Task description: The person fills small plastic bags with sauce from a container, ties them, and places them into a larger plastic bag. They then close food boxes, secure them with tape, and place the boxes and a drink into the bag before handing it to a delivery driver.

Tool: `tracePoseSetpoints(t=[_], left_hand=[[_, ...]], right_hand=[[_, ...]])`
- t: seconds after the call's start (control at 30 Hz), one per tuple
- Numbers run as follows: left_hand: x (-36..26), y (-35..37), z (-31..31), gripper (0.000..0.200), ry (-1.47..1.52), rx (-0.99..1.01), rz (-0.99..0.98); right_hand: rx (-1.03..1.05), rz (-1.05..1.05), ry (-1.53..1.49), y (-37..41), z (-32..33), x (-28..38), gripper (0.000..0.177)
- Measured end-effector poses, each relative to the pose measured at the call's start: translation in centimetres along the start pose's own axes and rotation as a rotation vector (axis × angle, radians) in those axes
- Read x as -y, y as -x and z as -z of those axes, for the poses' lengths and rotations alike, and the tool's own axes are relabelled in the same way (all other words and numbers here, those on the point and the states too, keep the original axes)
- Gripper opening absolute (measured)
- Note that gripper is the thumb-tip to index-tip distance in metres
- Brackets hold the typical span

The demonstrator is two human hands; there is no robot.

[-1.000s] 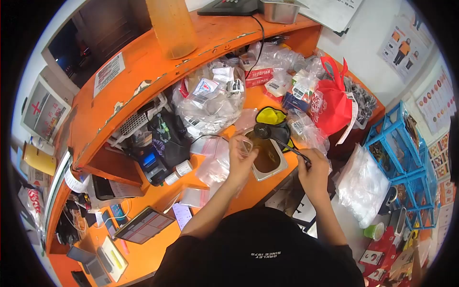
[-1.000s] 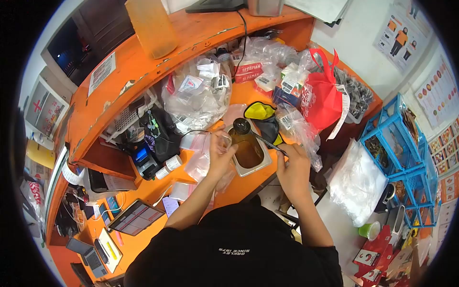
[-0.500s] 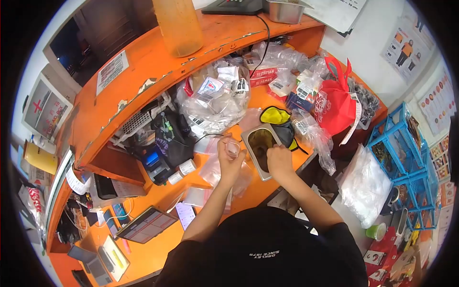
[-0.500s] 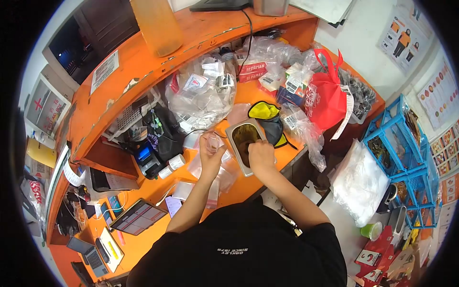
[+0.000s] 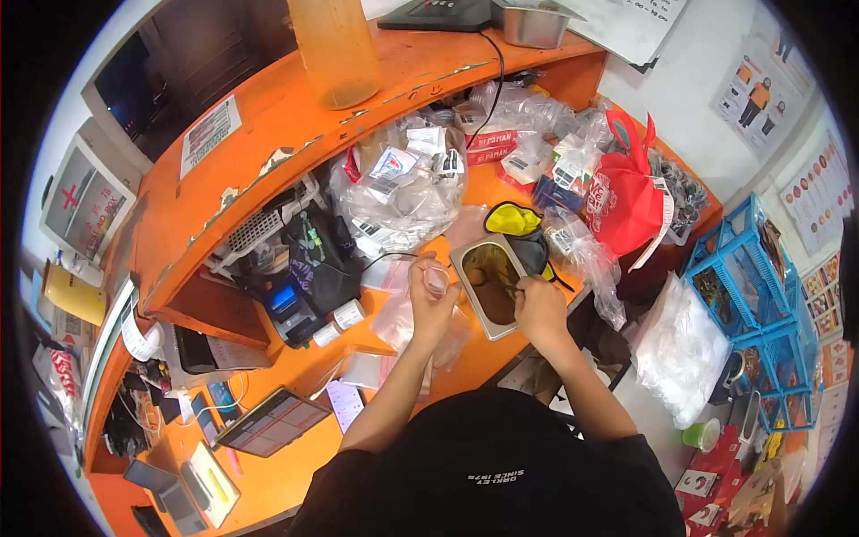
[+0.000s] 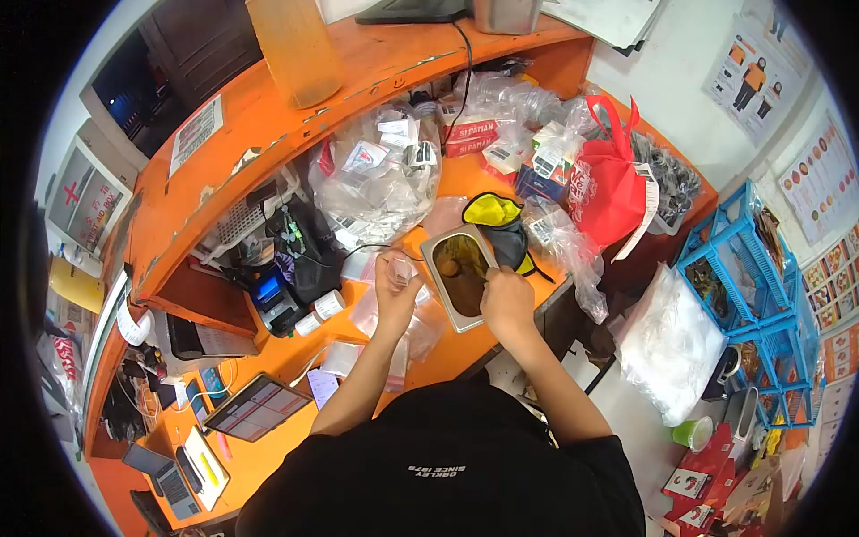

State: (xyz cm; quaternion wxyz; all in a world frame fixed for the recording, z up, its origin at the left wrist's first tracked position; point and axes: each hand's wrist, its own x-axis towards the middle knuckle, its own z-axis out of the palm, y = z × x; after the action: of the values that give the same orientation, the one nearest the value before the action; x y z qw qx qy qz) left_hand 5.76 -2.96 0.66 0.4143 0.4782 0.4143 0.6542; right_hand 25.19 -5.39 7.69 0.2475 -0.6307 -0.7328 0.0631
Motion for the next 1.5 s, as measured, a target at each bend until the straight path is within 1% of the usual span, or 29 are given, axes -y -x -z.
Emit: tracePoseSetpoints(t=[0.03, 0.1, 0.13, 0.2, 0.23, 0.3, 0.37, 0.43, 0.47, 0.5, 0.53, 0.57, 0.63, 0.67, 0.7, 0.73, 0.77, 0.83, 0.97, 1.07, 1.17, 1.23, 1.37, 1.5], left_hand=[[0.1, 0.0, 0.0, 0.048, 0.011, 0.006, 0.027], [0.3, -0.1, -0.2, 0.048, 0.029, -0.002, 0.011], [0.4, -0.1, -0.3, 0.048, 0.047, -0.012, -0.003], [0.3, -0.3, -0.5, 0.047, 0.021, -0.008, -0.034], [0.1, -0.4, -0.7, 0.047, -0.004, -0.005, -0.063], [-0.3, -0.5, -1.0, 0.045, -0.012, -0.005, -0.080], [-0.9, -0.5, -1.4, 0.044, -0.018, -0.005, -0.097], [-2.8, -0.4, -1.9, 0.042, -0.195, -0.005, -0.121], [-3.2, -0.4, -2.2, 0.042, -0.194, -0.006, -0.123], [-3.5, -0.3, -2.6, 0.041, -0.131, 0.002, -0.040], [-3.6, -0.3, -2.9, 0.041, -0.068, 0.009, 0.043], [-3.0, -0.4, -3.0, 0.041, -0.067, 0.005, 0.039], [-2.1, -0.8, -3.3, 0.040, -0.117, 0.042, -0.066], [-1.7, -0.8, -3.4, 0.040, -0.115, 0.040, -0.069], [-2.4, -0.7, -3.8, 0.039, -0.195, 0.042, -0.108], [-2.9, -0.7, -4.2, 0.038, -0.275, 0.044, -0.147], [-2.8, -0.7, -4.4, 0.038, -0.273, 0.045, -0.149], [-2.6, -0.8, -4.8, 0.039, -0.363, 0.088, -0.177], [-2.4, -0.9, -5.5, 0.040, -0.335, 0.089, -0.196], [-3.3, -0.7, -5.8, 0.044, -0.317, 0.101, -0.173], [-3.6, -0.7, -5.9, 0.046, -0.308, 0.081, -0.195], [-4.0, -0.6, -6.0, 0.043, -0.238, 0.061, -0.143], [-4.3, -0.7, -5.9, 0.040, -0.262, 0.067, -0.146], [-4.5, -0.6, -6.2, 0.038, -0.157, 0.054, -0.101]], right_hand=[[-0.003, -0.001, 0.000, 0.3, 0.2, -0.2, 0.011], [-0.075, -0.022, -0.100, 1.0, 0.7, -0.8, 0.010], [-0.078, -0.022, -0.100, 1.3, 0.9, -1.0, 0.010], [-0.072, -0.099, -0.220, 1.8, 1.3, -1.2, 0.009], [-0.075, -0.099, -0.220, 2.1, 1.6, -1.3, 0.009], [-0.081, -0.141, -0.332, 2.6, 2.6, -1.2, 0.009], [-0.090, -0.152, -0.327, 3.0, 3.7, -1.2, 0.009], [-0.098, -0.160, -0.321, 3.3, 4.9, -1.2, 0.010], [-0.097, -0.166, -0.318, 3.4, 5.5, -1.2, 0.010], [-0.095, -0.171, -0.316, 3.5, 6.2, -1.1, 0.011], [-0.137, -0.146, -0.314, 3.6, 6.8, -0.9, 0.011], [-0.137, -0.140, -0.314, 3.5, 7.6, -0.8, 0.011], [-0.178, -0.113, -0.351, 3.5, 9.2, -0.4, 0.011], [-0.168, -0.144, -0.344, 3.4, 10.1, 0.2, 0.011], [-0.170, -0.141, -0.343, 3.2, 10.7, 0.4, 0.011], [-0.195, -0.100, -0.353, 3.1, 11.2, 0.6, 0.011], [-0.221, -0.059, -0.364, 3.0, 11.5, 0.7, 0.010], [-0.239, -0.030, -0.362, 2.8, 12.0, 1.2, 0.010], [-0.254, 0.026, -0.345, 2.6, 12.3, 2.1, 0.010], [-0.223, 0.020, -0.317, 2.6, 12.3, 2.6, 0.009], [-0.241, 0.023, -0.300, 2.7, 12.1, 2.9, 0.009], [-0.247, 0.035, -0.276, 2.7, 12.0, 2.9, 0.010], [-0.288, 0.071, -0.236, 2.8, 11.6, 2.8, 0.011], [-0.319, 0.101, -0.176, 2.9, 11.5, 2.8, 0.012]])
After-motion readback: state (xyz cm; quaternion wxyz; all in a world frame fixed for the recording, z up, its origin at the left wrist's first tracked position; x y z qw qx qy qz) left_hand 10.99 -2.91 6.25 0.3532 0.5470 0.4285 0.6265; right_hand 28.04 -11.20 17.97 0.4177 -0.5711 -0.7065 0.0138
